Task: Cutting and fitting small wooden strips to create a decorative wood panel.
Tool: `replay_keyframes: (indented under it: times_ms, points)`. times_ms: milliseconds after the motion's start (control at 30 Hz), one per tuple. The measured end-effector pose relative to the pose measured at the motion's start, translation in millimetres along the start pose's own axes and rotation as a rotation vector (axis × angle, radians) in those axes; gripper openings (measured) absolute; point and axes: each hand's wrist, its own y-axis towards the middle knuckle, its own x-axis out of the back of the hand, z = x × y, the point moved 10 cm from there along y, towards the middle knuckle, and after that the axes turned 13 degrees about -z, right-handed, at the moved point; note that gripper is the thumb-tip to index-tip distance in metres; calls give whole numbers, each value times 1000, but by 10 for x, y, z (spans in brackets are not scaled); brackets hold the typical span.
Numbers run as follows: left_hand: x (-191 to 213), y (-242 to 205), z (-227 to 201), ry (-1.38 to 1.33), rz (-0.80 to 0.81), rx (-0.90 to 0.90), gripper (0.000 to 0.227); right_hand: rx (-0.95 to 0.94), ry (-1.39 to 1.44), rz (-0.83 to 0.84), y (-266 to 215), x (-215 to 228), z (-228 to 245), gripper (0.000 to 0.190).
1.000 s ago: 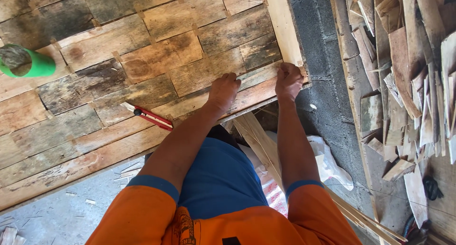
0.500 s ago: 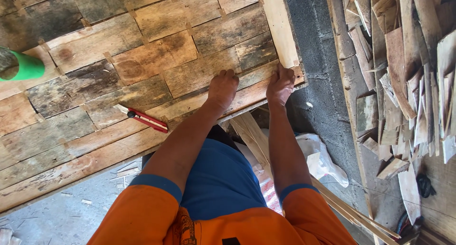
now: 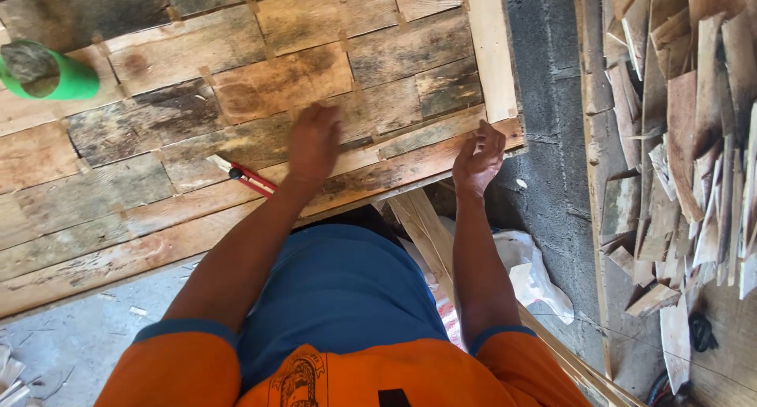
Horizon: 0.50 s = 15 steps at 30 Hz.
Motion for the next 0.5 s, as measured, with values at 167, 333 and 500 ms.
replay_keyframes:
  times_ms: [167, 333, 500]
  points:
    - [945, -254, 514, -41, -158, 150, 19, 53, 126, 156, -448, -221, 836, 20]
    - [1575, -786, 951, -72, -290, 355, 14, 284, 350, 623, -1253, -647, 2252, 17]
    - [1863, -1283, 1369, -83, -328, 464, 12, 481, 283, 758, -1867, -982, 3116, 37]
